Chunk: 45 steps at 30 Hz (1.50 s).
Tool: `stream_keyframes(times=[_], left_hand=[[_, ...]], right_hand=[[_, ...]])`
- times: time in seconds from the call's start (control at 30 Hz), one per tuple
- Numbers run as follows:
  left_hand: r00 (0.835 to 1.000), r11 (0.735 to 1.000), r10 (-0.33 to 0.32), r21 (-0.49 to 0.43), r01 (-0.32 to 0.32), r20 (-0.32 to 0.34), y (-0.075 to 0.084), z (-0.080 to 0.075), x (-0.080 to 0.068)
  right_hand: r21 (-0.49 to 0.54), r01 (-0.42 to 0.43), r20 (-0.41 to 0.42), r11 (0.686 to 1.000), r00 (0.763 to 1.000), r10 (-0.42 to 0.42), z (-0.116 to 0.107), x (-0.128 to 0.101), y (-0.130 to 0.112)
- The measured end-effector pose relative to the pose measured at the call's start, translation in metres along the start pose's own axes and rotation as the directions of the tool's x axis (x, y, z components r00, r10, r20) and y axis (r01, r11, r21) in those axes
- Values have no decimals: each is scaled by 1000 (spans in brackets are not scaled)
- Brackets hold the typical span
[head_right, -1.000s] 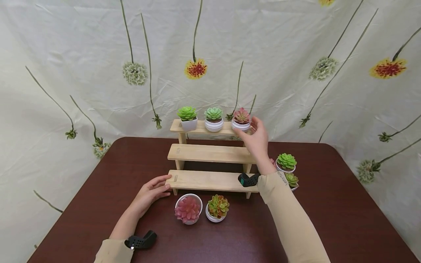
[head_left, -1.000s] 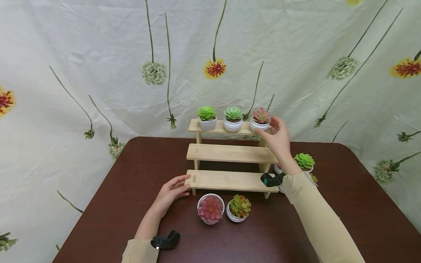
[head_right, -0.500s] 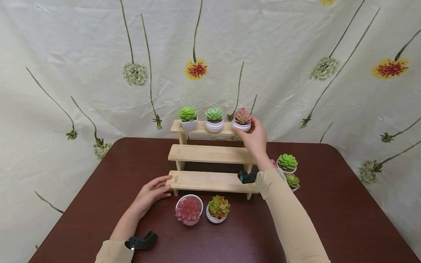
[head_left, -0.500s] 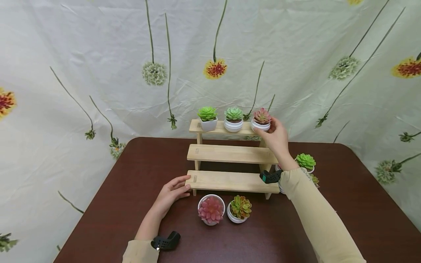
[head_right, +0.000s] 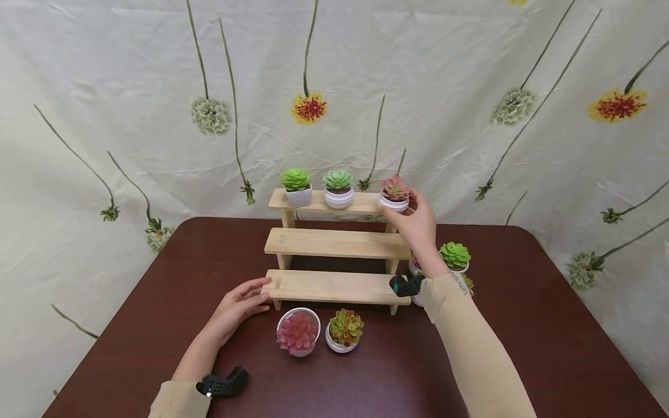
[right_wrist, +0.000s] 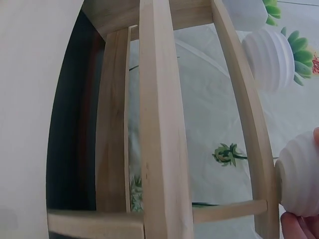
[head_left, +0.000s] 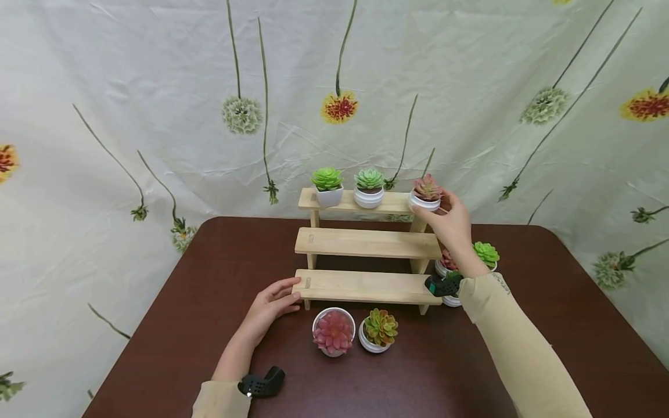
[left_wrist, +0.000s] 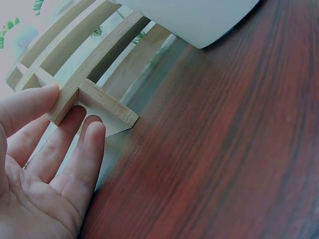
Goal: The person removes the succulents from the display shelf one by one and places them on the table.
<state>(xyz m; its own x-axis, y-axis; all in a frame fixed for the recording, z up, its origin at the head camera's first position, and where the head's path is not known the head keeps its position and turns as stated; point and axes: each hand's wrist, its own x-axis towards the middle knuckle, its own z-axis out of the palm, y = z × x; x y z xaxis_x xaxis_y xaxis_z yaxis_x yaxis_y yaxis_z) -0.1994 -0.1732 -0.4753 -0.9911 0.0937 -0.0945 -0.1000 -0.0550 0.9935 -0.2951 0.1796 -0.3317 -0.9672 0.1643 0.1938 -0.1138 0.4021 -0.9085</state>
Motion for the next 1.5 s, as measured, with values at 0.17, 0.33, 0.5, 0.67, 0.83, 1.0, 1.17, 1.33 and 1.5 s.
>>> stream_keyframes(times=[0.17,0.33,0.5,0.67,0.83,1.0,1.17,1.33,1.5], left_hand=[[1000,1000,-3,14,3,-1,2,0,-1],[1000,1000,-3,18,3,4,2,0,-1],[1000,1000,-4,15,4,5,2,0,-1],[1000,1000,0,11,0,4,1,0,0],[1000,1000,0,8,0,7,0,0,0],[1000,1000,2,4,-2,8,-1,0,1],[1000,1000,5,8,-5,10,0,-1,1],[1000,1000,7,10,-7,14,0,-1,1],[1000,1000,4,4,-4,13,0,-1,1]], right_hand=[[-20,25,-17,999,1000,-26,-10,-2,5],[-14,24,-41,1000,999,-25,-20,-7,9],[-41,27,-66,999,997,-29,-30,-13,13],[-68,29,-90,997,995,-35,-42,-14,20],[-132,-24,-120,991,993,8,-55,-15,32],[-157,-64,-136,985,990,43,-68,-16,42],[-182,-130,-164,975,981,101,-80,-17,53],[-210,-177,-198,962,971,136,-91,-18,67],[-226,-216,-222,950,961,165,-101,-19,81]])
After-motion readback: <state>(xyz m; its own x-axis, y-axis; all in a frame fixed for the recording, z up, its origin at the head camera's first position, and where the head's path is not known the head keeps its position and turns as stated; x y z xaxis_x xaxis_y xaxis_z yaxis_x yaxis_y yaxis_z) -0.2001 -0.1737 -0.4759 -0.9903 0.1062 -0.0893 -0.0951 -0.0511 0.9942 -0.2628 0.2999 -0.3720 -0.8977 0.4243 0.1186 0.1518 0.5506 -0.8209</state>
